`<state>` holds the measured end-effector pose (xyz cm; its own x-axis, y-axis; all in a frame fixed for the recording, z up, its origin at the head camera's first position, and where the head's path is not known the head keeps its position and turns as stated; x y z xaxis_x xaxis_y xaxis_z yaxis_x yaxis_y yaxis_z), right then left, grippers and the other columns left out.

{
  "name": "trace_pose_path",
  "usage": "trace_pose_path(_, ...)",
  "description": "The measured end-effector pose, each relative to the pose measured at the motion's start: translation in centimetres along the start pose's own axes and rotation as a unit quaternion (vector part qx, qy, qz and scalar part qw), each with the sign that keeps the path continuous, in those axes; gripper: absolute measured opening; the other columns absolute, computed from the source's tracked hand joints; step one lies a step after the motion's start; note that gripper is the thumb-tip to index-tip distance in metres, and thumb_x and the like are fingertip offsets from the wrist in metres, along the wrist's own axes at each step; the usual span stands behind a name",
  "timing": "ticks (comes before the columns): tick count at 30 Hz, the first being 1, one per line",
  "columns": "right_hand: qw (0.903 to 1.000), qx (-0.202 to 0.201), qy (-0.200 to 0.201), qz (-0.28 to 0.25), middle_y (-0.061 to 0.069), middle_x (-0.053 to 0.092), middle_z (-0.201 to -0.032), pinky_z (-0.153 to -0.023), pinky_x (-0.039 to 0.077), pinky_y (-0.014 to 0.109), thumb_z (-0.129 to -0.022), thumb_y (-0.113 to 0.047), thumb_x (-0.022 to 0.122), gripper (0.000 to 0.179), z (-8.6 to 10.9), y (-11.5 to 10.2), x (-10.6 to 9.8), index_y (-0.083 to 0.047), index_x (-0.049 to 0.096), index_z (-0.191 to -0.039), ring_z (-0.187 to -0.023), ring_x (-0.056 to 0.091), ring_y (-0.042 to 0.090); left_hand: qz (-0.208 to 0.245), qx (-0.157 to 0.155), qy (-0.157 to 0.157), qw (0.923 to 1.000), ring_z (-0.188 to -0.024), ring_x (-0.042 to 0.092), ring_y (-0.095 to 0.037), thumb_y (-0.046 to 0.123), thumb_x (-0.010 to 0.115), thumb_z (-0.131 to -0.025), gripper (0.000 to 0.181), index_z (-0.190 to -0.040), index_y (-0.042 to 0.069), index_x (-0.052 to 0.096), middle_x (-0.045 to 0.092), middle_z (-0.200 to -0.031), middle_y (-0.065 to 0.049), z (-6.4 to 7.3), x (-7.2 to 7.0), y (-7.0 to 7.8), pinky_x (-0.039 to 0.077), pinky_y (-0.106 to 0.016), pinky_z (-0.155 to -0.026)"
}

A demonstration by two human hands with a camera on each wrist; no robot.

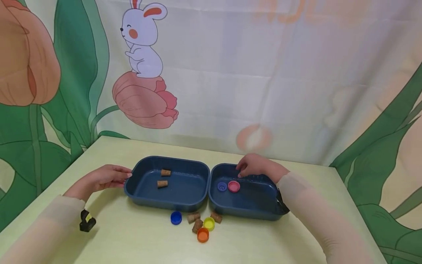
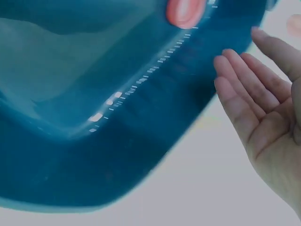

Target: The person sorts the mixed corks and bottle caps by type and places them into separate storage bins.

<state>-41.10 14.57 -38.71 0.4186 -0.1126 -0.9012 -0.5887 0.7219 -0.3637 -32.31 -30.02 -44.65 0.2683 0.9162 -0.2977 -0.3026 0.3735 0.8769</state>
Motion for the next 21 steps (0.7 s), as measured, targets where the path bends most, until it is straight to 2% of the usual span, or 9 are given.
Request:
trace_pose_path(4, 0.9970, -0.025, 0.073, 0.005, 0.015, 0.078, -0.099, -0.083, 0.061, 0.038, -0.095, -0.014, 0.070, 0.028, 2.0, -1.4, -1.9, 0.007, 0.072, -0.115, -0.086, 0.071, 0.018, 0.000, -0.001, 0.000, 1.0000, -0.084, 0.070, -0.007, 0.016, 0.056, -0.105, 0.055, -0.147, -0.016, 0.040, 0.073, -0.095, 0.002, 0.0, 0.0, -0.1, 0.063, -0.025, -0.081)
trace_pose_path(9, 0.9908, -0.020, 0.134, 0.002, 0.014, 0.079, -0.101, -0.083, 0.061, 0.042, -0.096, -0.012, 0.069, 0.022, 4.8, -3.1, -3.9, 0.002, 0.074, -0.112, -0.086, 0.071, 0.019, -0.003, -0.002, 0.001, 1.0000, -0.084, 0.070, -0.007, 0.016, 0.056, -0.105, 0.055, -0.147, -0.016, 0.039, 0.072, -0.095, 0.002, 0.0, -0.1, 0.2, 0.064, -0.026, -0.082)
trace_pose_path(16, 0.9908, -0.007, 0.135, 0.001, 0.009, 0.079, -0.097, -0.070, 0.054, 0.026, -0.097, -0.014, 0.068, 0.022, 7.7, -4.5, -4.2, 0.000, 0.075, -0.113, -0.074, 0.063, 0.009, -0.008, -0.003, 0.002, 1.0000, -0.085, 0.069, -0.007, 0.014, 0.055, -0.106, 0.054, -0.147, -0.016, 0.039, 0.073, -0.098, 0.000, 0.1, -0.2, 0.4, 0.064, -0.027, -0.084)
trace_pose_path(21, 0.9919, -0.003, 0.125, -0.020, 0.007, 0.079, -0.097, -0.071, 0.056, 0.023, -0.097, -0.015, 0.069, 0.024, 9.2, -5.7, -3.5, 0.000, 0.074, -0.115, -0.079, 0.067, 0.009, -0.004, -0.007, 0.000, 1.0000, -0.084, 0.070, -0.007, 0.014, 0.056, -0.105, 0.054, -0.147, -0.016, 0.039, 0.073, -0.096, 0.001, 0.1, 0.0, 0.3, 0.063, -0.025, -0.082)
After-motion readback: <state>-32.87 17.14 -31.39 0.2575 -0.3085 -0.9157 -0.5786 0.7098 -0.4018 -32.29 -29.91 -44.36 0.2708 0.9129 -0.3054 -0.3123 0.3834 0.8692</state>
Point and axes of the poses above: each hand's wrist, its own z-axis away from the middle knuckle, its own x-axis out of the palm, y = z × x, the point moved 6 cm from there along -z, towards the middle knuckle
